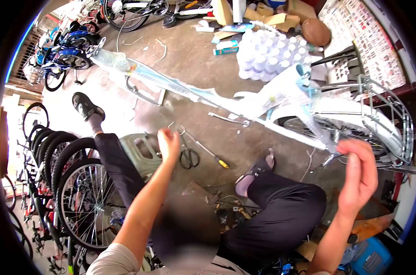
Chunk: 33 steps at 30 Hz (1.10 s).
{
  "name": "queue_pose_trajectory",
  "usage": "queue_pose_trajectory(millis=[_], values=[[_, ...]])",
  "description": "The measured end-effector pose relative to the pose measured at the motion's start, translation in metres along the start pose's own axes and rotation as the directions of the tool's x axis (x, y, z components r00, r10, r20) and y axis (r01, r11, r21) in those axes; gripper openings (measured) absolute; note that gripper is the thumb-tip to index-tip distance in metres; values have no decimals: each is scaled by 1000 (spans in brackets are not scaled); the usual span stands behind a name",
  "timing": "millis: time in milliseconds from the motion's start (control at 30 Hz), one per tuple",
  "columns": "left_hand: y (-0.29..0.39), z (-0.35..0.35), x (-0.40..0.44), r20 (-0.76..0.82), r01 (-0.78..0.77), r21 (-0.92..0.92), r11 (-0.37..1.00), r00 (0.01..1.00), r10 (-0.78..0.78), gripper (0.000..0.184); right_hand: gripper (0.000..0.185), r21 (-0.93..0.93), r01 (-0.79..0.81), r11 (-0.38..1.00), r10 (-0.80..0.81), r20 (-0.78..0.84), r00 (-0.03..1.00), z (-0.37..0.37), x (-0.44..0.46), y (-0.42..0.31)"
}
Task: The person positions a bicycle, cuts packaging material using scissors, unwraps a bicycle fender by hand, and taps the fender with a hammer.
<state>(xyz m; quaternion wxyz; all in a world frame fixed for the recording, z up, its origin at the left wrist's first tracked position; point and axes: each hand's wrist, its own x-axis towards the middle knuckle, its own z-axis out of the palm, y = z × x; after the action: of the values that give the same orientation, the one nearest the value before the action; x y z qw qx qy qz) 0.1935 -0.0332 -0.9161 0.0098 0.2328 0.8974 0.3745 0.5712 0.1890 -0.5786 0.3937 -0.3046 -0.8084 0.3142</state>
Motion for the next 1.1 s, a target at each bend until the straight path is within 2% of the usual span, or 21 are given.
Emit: queue_pose_trajectory(millis=[33, 67, 133, 200, 233, 267, 333, 400, 467, 533, 567, 633, 667, 733, 767, 867, 900, 933, 1000, 1067, 1100], values=[[-24, 25, -30, 30, 23, 74, 997, 999, -25, 37, 18, -47, 78, 996, -76, 58, 995, 17, 19, -12], [-35, 35, -53, 174, 187, 162, 969, 961, -214, 44, 17, -86, 158, 984, -147, 121, 982, 33, 36, -21], [-52, 52, -90, 206, 350, 304, 886, 884, -420, 51, 19, -137, 286, 948, -262, 165, 951, 70, 62, -25], [-65, 56, -115, 223, 364, 382, 850, 856, -467, 54, 20, -118, 324, 939, -308, 131, 942, 99, 68, -15], [-69, 58, -122, 226, 370, 390, 843, 849, -477, 54, 18, -43, 273, 961, -271, 62, 961, 113, 63, -5], [-71, 61, -124, 229, 374, 403, 835, 842, -488, 55, 16, 17, 156, 988, -156, 29, 987, 126, 53, 4], [-75, 64, -123, 235, 361, 430, 828, 841, -488, 55, 15, -16, 37, 999, -33, 208, 978, 133, 37, 16], [-72, 68, -118, 244, 351, 483, 802, 826, -508, 48, 15, -106, 84, 991, -38, 376, 926, 136, 34, 17], [-85, 81, -114, 216, 380, 543, 749, 799, -562, 45, 13, -131, 131, 983, -54, 475, 878, 146, 35, 20], [-98, 86, -110, 190, 403, 558, 725, 789, -584, 44, 15, -249, 220, 943, -45, 562, 826, 150, 33, 19], [-95, 81, -107, 199, 406, 561, 721, 780, -594, 43, 15, -249, 225, 942, -48, 563, 825, 150, 31, 21], [-83, 68, -98, 240, 396, 570, 720, 757, -607, 43, 21, -320, 225, 920, 51, 668, 742, 148, 25, 25], [-84, 69, -95, 241, 395, 561, 728, 764, -599, 43, 21, -326, 233, 916, 45, 662, 748, 147, 25, 25], [-92, 68, -91, 275, 394, 612, 686, 707, -652, 45, 25, -322, 199, 926, 101, 716, 691, 143, 23, 22], [-95, 67, -88, 312, 402, 606, 686, 673, -670, 51, 30, -342, 221, 913, 127, 754, 644, 139, 20, 23], [-97, 57, -85, 384, 401, 579, 710, 634, -671, 54, 32, -376, 232, 897, 169, 777, 606, 127, 6, 32], [-114, 62, -87, 413, 392, 583, 711, 611, -675, 50, 36, -407, 238, 882, 211, 793, 572, 123, 4, 36], [-150, 73, -98, 466, 459, 502, 733, 570, -677, 46, 36, -416, 227, 881, 215, 777, 591, 122, 2, 40], [-217, 95, -118, 565, 604, 342, 720, 481, -671, 43, 38, -433, 293, 853, 218, 804, 554, 114, -3, 49], [-86, 19, -105, 686, 753, 144, 642, 392, -613, 45, 41, -401, 222, 889, 216, 793, 569, 108, -2, 57], [-53, 3, -110, 714, 742, 115, 661, 401, -574, 46, 38, -377, 182, 908, 185, 751, 634, 105, -5, 64]])
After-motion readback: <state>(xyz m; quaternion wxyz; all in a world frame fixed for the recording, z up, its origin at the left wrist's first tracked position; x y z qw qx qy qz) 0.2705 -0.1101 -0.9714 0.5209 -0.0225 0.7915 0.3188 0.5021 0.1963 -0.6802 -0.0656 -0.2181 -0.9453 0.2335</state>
